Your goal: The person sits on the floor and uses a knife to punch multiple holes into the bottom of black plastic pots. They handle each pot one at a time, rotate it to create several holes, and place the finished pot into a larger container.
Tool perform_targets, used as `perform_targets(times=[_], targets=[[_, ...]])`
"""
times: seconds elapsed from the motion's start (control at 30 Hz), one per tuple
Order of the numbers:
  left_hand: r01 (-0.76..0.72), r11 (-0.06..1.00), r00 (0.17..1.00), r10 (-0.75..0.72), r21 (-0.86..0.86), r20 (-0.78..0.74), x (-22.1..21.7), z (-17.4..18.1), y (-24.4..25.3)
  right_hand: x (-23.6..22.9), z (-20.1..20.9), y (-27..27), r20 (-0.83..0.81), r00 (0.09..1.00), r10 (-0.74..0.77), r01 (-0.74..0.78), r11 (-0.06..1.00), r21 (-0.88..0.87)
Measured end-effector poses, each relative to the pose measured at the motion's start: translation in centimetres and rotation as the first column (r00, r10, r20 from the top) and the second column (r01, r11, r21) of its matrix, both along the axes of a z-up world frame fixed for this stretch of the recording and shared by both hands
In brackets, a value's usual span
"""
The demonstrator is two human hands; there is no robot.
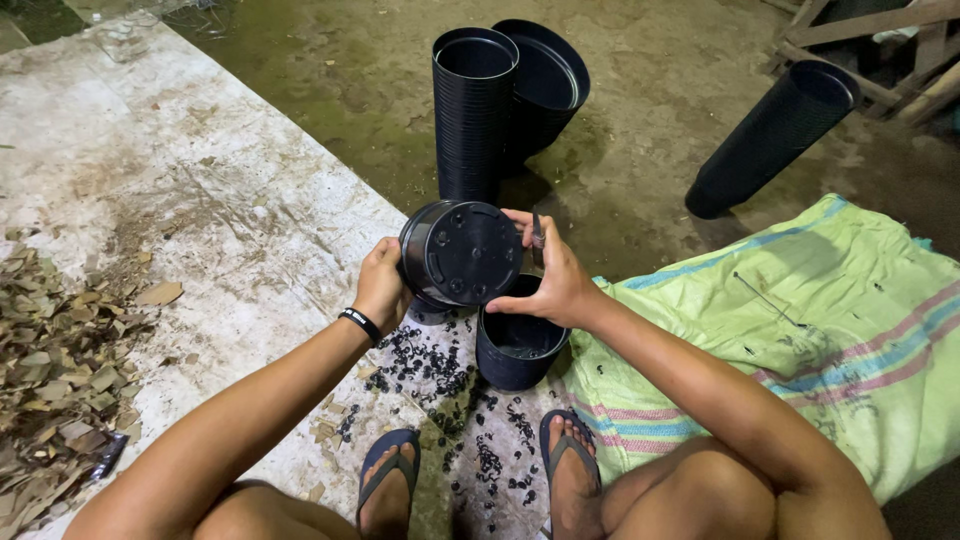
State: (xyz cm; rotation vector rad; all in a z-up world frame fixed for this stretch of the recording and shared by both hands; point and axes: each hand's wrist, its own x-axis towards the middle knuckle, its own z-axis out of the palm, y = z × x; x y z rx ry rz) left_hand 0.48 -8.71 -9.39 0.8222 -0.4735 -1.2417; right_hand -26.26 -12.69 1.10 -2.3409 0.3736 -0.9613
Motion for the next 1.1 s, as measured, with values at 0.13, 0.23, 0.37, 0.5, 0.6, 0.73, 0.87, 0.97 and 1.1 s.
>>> perform_targets(times=[0.13,0.23,0.37,0.5,0.6,0.73,0.87,0.97,1.1], targets=[[0.044,0.993,0.998,-0.048,-0.111,-0.037,-0.4,-0.9,0.0,0.1,0.3,0.6,-0.117,0.981,-0.155,0.154,0.988,-0.016],[0.11,0.993,0.992,-0.113,-0.047,-0.064,-0.4,-1.1,0.3,0.1,0.5,0.8,-0.144,0.974,-0.176,0.175,0.984,-0.026],[0.158,0.986,0.985,-0.161,-0.047,-0.06,-0.5,-0.9,0.6,0.0,0.5,0.9,-0.153,0.972,-0.18,0.176,0.984,-0.038],[0.192,0.981,0.981,-0.192,-0.013,-0.034,-0.6,-0.1,0.7,-0.1,0.4,0.9,-0.101,0.977,-0.187,0.178,0.98,-0.093],[0.068,0.997,0.907,-0.076,0.033,0.413,-0.9,1.0,0.9,-0.1,0.3,0.9,-0.115,0.969,-0.219,0.207,0.973,-0.105],[0.075,0.973,0.462,0.16,-0.218,0.872,-0.7,3.3,3.3,-0.1,0.0,0.9,-0.103,0.961,-0.255,0.243,0.963,-0.117],[0.262,0.938,0.101,0.207,-0.227,0.973,-1.1,5.9,5.0,0.1,-0.1,0.7,-0.146,0.932,-0.331,0.32,0.943,-0.093],[0.275,0.929,0.003,0.257,-0.248,0.966,-2.6,6.9,5.5,0.5,-0.1,1.1,-0.162,0.925,-0.344,0.34,0.939,-0.058],[0.213,0.941,0.041,0.262,-0.265,0.964,-4.0,7.5,5.7,1.3,-0.1,2.6,-0.176,0.929,-0.326,0.319,0.945,-0.066]])
